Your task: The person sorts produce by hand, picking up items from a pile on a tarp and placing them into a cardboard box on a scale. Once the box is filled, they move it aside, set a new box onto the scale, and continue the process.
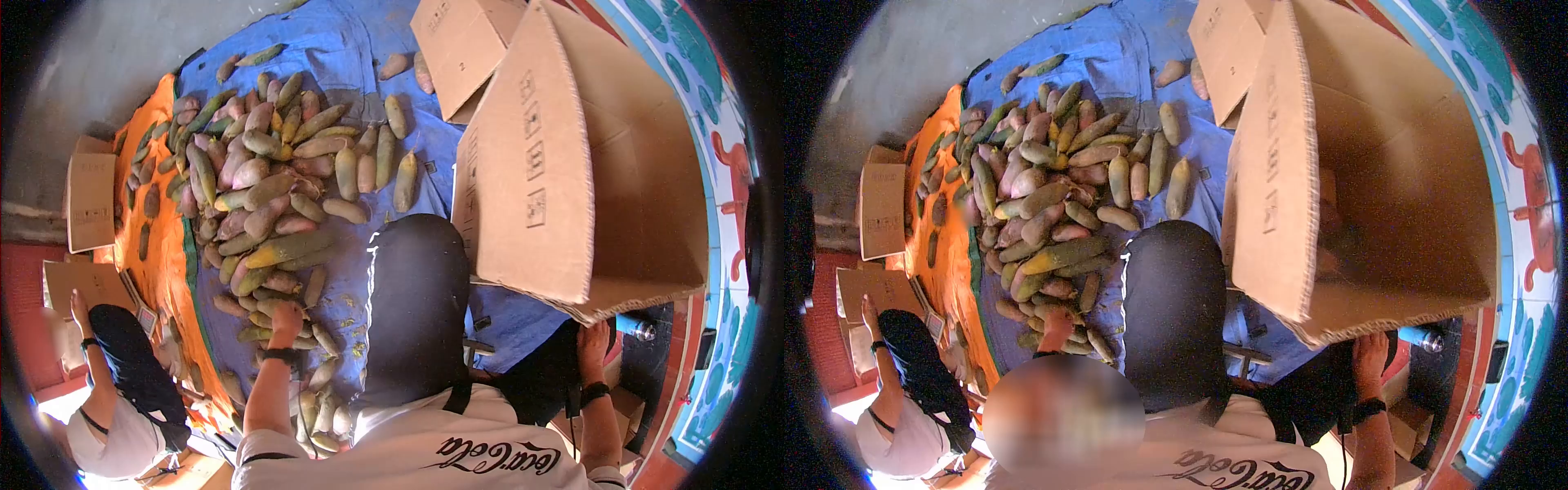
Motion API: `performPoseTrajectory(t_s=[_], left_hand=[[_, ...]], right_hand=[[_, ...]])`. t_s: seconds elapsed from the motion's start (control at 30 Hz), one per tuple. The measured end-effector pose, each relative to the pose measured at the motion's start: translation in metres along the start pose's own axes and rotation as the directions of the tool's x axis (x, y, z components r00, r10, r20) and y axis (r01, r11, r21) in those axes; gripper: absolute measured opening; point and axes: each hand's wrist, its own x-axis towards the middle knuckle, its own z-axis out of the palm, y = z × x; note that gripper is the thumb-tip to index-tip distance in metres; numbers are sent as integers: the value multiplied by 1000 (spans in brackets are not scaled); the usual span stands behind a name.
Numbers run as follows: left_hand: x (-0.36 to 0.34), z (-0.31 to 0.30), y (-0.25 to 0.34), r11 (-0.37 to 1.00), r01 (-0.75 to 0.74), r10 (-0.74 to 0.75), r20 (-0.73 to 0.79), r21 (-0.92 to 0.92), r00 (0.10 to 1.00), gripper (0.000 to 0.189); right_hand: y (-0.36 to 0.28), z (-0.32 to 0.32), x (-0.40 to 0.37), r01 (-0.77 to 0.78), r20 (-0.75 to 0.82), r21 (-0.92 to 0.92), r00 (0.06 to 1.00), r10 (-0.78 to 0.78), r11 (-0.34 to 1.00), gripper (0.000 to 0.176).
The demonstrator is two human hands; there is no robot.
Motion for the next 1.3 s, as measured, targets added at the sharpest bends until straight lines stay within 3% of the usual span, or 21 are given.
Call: performPoseTrajectory(t_s=[0.03,0.07,0.1,0.17,0.2,0.23,0.3,0.33,0.47,0.53,0.57,0.6,0.67,0.7,0.77,0.8,0.83,0.9,1.0,1.27,1.3], left_hand=[[-8,-19,14,936,142,-113,105,-323,988,21],[13,28,-13,961,-104,79,-106,-255,991,23],[11,43,-14,961,-118,90,-119,-251,989,23],[11,49,-16,630,10,-230,-174,-777,958,21],[-7,14,-2,512,37,-202,-78,-858,976,17],[-17,-6,7,519,23,-199,-94,-855,976,17],[-29,-30,18,-77,55,-316,76,-996,946,13],[-26,-34,11,-118,75,-237,102,-990,966,5],[-49,-97,60,-147,7,-101,22,-989,995,5],[-66,-139,92,-107,-303,-29,-302,-947,953,6],[-79,-165,110,-145,-362,3,-366,-921,931,7],[-93,-192,125,33,-409,16,-409,-912,912,8],[-124,-238,153,82,-588,95,-581,-805,808,11],[-142,-261,165,226,-615,86,-613,-756,785,10],[-156,-292,175,-200,-715,184,-742,-670,644,9],[-168,-306,186,-262,-758,85,-797,-597,598,10],[-172,-319,183,-341,-755,270,-828,-560,492,18],[-184,-341,201,-469,-761,363,-883,-449,298,17],[-209,-354,245,-522,-742,443,-877,-420,185,17],[-192,-322,327,-103,-797,646,-649,-596,401,18],[-196,-319,330,-37,-886,628,-700,-462,339,22]], right_hand=[[1,-1,0,-26,49,37,998,25,999,27],[2,-3,-2,2,-35,33,999,0,999,19],[2,-5,-2,-10,-47,32,999,12,999,19],[-2,-1,-1,-5,-84,103,996,14,995,19],[-6,-6,0,-12,-99,102,995,23,995,18],[-8,-9,0,-20,-111,110,993,32,994,18],[-10,-12,-1,-13,-159,159,986,38,987,18],[-10,-10,-1,-21,-173,165,984,50,986,18],[-8,-3,-4,-45,-216,179,973,83,983,19],[-8,-8,-6,-25,-251,214,965,80,977,19],[-6,-7,-9,-55,-247,212,963,108,976,19],[-4,-3,-11,-53,-252,222,962,109,974,19],[-4,-1,-11,-66,-256,235,958,127,970,19],[-5,-3,-12,-72,-274,244,952,140,967,19],[-7,-5,-12,-96,-285,251,944,169,963,19],[-6,-6,-13,-93,-287,261,943,169,961,19],[-5,-5,-14,-87,-291,271,942,168,959,18],[-3,-5,-14,-88,-289,293,941,176,952,20],[-2,-4,-14,-71,-339,306,924,178,949,19],[-2,-5,-15,-91,-333,288,924,189,953,20],[-2,-6,-16,-96,-329,291,924,194,952,21]])
